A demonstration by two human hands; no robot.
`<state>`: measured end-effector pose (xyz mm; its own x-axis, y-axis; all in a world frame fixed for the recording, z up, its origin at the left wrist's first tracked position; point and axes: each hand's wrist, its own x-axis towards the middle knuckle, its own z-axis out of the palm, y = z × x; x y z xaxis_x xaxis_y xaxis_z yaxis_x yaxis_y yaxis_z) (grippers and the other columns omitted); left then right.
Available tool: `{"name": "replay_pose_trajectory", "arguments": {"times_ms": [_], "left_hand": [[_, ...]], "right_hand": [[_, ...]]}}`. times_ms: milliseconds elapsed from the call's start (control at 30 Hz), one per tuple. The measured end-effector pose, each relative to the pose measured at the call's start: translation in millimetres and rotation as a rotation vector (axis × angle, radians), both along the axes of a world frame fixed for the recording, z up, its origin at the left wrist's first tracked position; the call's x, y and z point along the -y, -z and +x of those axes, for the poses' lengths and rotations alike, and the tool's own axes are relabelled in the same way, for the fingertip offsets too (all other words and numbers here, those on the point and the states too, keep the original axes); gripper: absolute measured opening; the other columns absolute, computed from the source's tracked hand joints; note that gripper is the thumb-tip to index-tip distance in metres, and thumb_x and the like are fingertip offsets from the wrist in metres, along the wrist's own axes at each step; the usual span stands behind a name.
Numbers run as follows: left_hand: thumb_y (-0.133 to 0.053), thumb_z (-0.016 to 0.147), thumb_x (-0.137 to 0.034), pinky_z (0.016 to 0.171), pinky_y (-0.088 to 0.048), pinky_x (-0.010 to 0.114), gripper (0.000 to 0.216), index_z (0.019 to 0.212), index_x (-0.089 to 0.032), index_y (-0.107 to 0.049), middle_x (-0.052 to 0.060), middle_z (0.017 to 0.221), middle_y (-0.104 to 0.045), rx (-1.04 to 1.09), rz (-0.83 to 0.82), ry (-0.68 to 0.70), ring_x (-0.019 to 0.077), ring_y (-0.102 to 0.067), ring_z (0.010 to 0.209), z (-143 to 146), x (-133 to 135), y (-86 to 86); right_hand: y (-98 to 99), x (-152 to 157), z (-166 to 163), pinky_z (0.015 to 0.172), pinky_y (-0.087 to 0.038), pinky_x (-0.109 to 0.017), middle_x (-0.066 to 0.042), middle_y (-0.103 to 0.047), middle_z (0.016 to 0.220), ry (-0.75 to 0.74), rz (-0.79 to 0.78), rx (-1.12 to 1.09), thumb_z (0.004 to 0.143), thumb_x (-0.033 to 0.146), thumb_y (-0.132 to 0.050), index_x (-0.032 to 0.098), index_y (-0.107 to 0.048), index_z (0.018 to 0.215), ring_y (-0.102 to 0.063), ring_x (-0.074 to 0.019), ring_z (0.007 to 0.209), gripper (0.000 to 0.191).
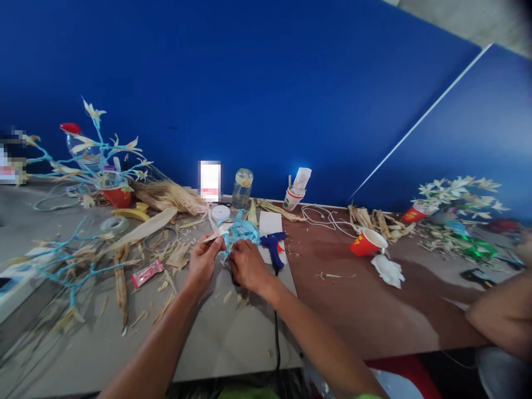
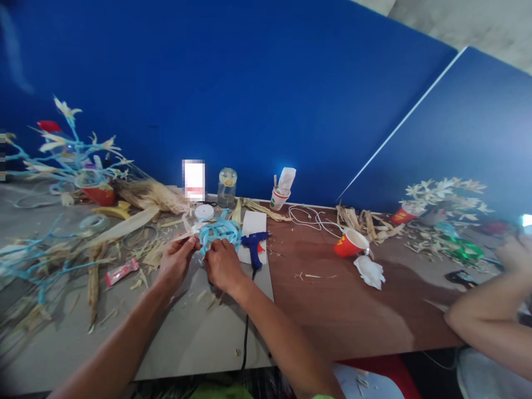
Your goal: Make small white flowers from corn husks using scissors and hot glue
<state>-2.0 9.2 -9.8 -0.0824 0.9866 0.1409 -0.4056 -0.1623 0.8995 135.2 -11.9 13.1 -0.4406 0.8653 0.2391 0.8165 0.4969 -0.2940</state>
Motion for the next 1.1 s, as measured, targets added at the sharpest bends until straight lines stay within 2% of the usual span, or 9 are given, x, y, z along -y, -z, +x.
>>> {"name": "replay_pose_trajectory", "arguments": {"times_ms": [100,233,300,367,500,667,933,1100], "left_hand": [[-0.069,0.069,-0.033,0.065,-0.041,0.023,0.018,0.072,-0.016,-0.061,-0.001,0.065,-0.057,-0.001,-0.014,0.000,0.0106,-0.051,0.063,0,0,-2.0],[-0.070,0.069,-0.035,0.065,-0.041,0.024,0.022,0.072,-0.015,-0.061,-0.001,0.065,-0.057,-0.001,-0.050,0.024,0.0104,-0.051,0.062,2,2,-4.4],[-0.070,0.069,-0.036,0.064,-0.042,0.024,0.023,0.071,-0.015,-0.060,-0.001,0.064,-0.055,0.019,-0.069,0.052,0.0101,-0.050,0.061,4,4,-5.4],[-0.069,0.069,-0.035,0.065,-0.042,0.024,0.022,0.071,-0.016,-0.060,-0.002,0.064,-0.054,0.052,-0.077,0.107,0.0097,-0.049,0.060,6,6,-6.3],[-0.070,0.069,-0.034,0.066,-0.043,0.024,0.022,0.081,-0.016,-0.064,-0.001,0.069,-0.055,0.105,-0.105,0.185,0.0094,-0.050,0.063,8,9,-5.1],[-0.071,0.068,-0.033,0.064,-0.042,0.023,0.025,0.086,-0.016,-0.066,0.001,0.077,-0.060,0.063,-0.108,0.193,0.0101,-0.053,0.065,6,6,2.1],[-0.075,0.061,-0.032,0.068,-0.043,0.026,0.026,0.080,-0.016,-0.068,0.002,0.075,-0.065,-0.020,-0.093,0.205,0.0135,-0.056,0.068,10,7,-7.6],[-0.074,0.060,-0.032,0.060,-0.040,0.025,0.020,0.066,-0.015,-0.065,0.000,0.062,-0.061,-0.135,-0.101,0.098,0.0119,-0.051,0.059,9,7,-6.0]], "right_hand": [[0.0,-6,5,0.081,-0.039,-0.031,-0.006,-0.057,0.087,0.105,-0.099,-0.460,0.078,0.017,-0.054,0.016,-0.063,0.072,-0.051,-0.0183,0.087,0.011],[-5.2,-10,10,0.060,-0.037,-0.026,0.002,-0.052,0.063,0.246,-0.433,-1.062,0.073,0.028,-0.057,0.017,-0.058,0.068,-0.046,-0.0121,0.059,0.012],[-8.4,-9,10,0.053,-0.032,-0.024,0.005,-0.048,0.056,0.257,-0.585,-1.254,0.068,0.032,-0.060,0.018,-0.057,0.068,-0.040,-0.0095,0.052,0.015],[-10.5,-7,8,0.051,-0.029,-0.023,0.006,-0.047,0.054,0.242,-0.650,-1.344,0.064,0.033,-0.064,0.017,-0.057,0.066,-0.037,-0.0083,0.050,0.017],[-7.7,-6,5,0.051,-0.028,-0.023,0.006,-0.046,0.053,0.243,-0.629,-1.331,0.062,0.035,-0.065,0.018,-0.055,0.062,-0.036,-0.0080,0.051,0.020],[0.9,-10,5,0.051,-0.031,-0.023,0.005,-0.046,0.055,0.253,-0.524,-1.189,0.066,0.036,-0.060,0.018,-0.056,0.062,-0.037,-0.0090,0.052,0.019],[-4.8,-5,6,0.065,-0.041,-0.026,0.000,-0.057,0.068,0.238,-0.305,-0.949,0.073,0.032,-0.056,0.019,-0.060,0.066,-0.051,-0.0138,0.067,0.015],[-0.8,-8,10,0.070,-0.042,-0.027,-0.001,-0.058,0.073,0.203,-0.237,-0.875,0.076,0.029,-0.054,0.019,-0.061,0.069,-0.054,-0.0150,0.073,0.014]]}}
